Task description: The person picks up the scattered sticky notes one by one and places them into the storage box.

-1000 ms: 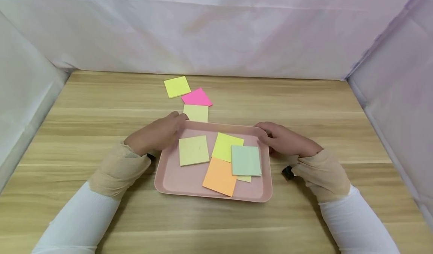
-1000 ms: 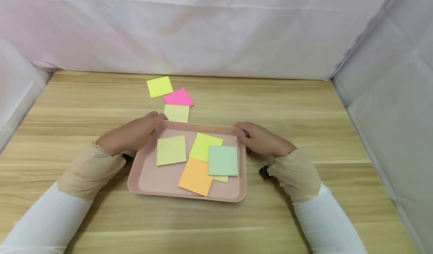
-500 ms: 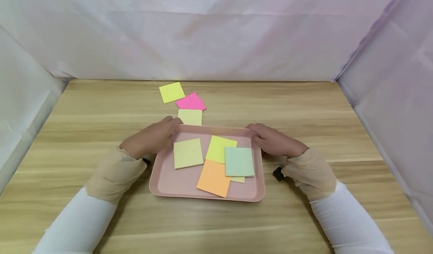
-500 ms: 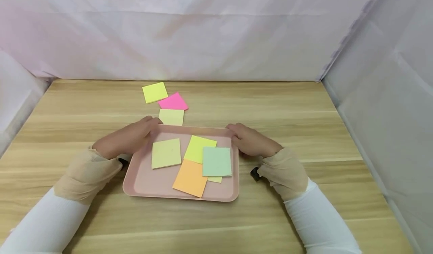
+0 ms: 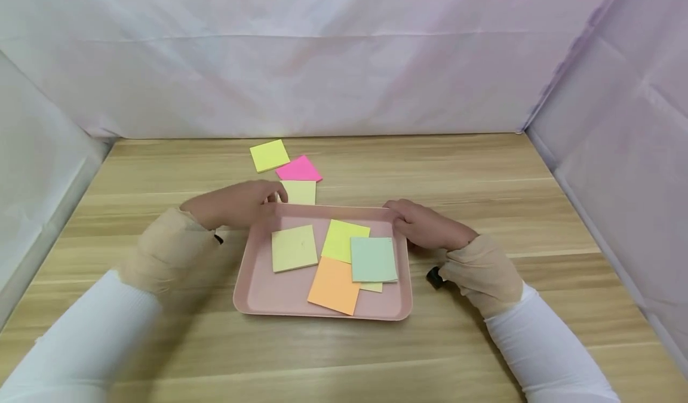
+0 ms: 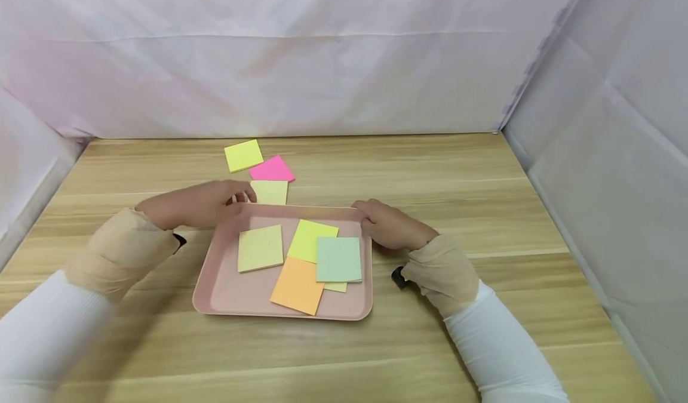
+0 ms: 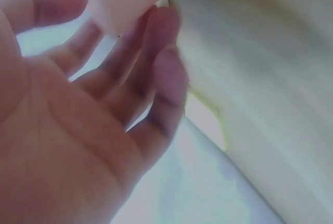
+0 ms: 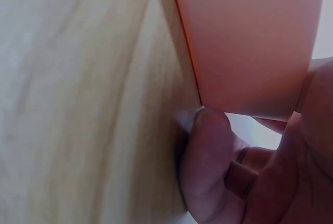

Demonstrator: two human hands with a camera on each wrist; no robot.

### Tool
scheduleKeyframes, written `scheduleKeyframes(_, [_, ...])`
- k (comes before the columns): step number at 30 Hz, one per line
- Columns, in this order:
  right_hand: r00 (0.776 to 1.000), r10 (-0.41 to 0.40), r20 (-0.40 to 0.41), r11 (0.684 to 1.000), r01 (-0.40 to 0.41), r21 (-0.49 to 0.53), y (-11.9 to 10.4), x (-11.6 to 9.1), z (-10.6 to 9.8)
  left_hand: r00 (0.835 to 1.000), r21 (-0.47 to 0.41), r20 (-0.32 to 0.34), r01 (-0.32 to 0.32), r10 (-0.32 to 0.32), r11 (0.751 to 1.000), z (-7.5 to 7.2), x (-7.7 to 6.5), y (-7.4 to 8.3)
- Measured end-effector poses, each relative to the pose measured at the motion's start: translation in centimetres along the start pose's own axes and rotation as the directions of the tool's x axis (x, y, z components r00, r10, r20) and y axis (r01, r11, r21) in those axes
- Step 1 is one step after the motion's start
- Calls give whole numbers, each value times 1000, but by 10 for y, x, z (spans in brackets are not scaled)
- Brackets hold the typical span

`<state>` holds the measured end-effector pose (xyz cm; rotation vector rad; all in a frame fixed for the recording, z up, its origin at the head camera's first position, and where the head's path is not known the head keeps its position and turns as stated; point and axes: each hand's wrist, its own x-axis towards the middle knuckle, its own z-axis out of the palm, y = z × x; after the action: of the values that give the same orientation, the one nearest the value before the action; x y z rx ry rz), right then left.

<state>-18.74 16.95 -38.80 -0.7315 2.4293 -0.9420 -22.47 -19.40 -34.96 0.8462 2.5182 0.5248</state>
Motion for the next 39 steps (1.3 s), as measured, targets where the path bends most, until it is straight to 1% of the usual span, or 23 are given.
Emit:
scheduleKeyframes(1, [1000,-3,1,1000,3,-6,0,1,0,1000,-18,-10,16,-16,1000,-5,2,1])
scheduleKeyframes(2, [1000,0,0,1000,0,-13,0,1,0,1000,-13,-23,15,-15,1000,-9,4,2])
scheduleKeyframes(4, [1000,1,-1,1000,-1,-20,0,1,-1,999,36,-49,-3,5,999,-17,11,4])
scheduleKeyframes(6, [1000,-2,-1,1000,2,-22,0,2,-1,999,77,-50,1,2,997,-23,18,5])
scheduleKeyframes(11, [1000,5,1,1000,-5,-15,0,1,-1,1000,156,-2,23,-23,987,-31,39,3])
scheduleKeyframes(14, [1000,12,-1,1000,-12,-18,0,0,-1,999,181,37,31,-39,983,-32,49,0])
scheduleKeyframes(17, [1000,1,2,1000,-1,-11,0,2,-1,996,195,70,45,-59,980,-30,56,-3])
scheduleKeyframes(21, [1000,-1,16,1000,1,8,2,3,1,994,186,81,57,-73,981,-25,58,-1])
scheduleKeyframes(25, [1000,4,14,1000,-4,-3,3,3,2,995,222,67,62,-78,973,-23,56,4])
scheduleKeyframes(29, [1000,-4,2,1000,4,-18,2,3,1,997,259,43,44,-57,965,-22,56,4])
scheduleKeyframes(32, [1000,-7,-3,1000,7,-15,3,2,1,998,249,39,35,-46,968,-21,57,3])
scheduleKeyframes(39, [1000,-3,-5,1000,3,4,4,1,1,997,215,37,57,-66,975,-18,59,1])
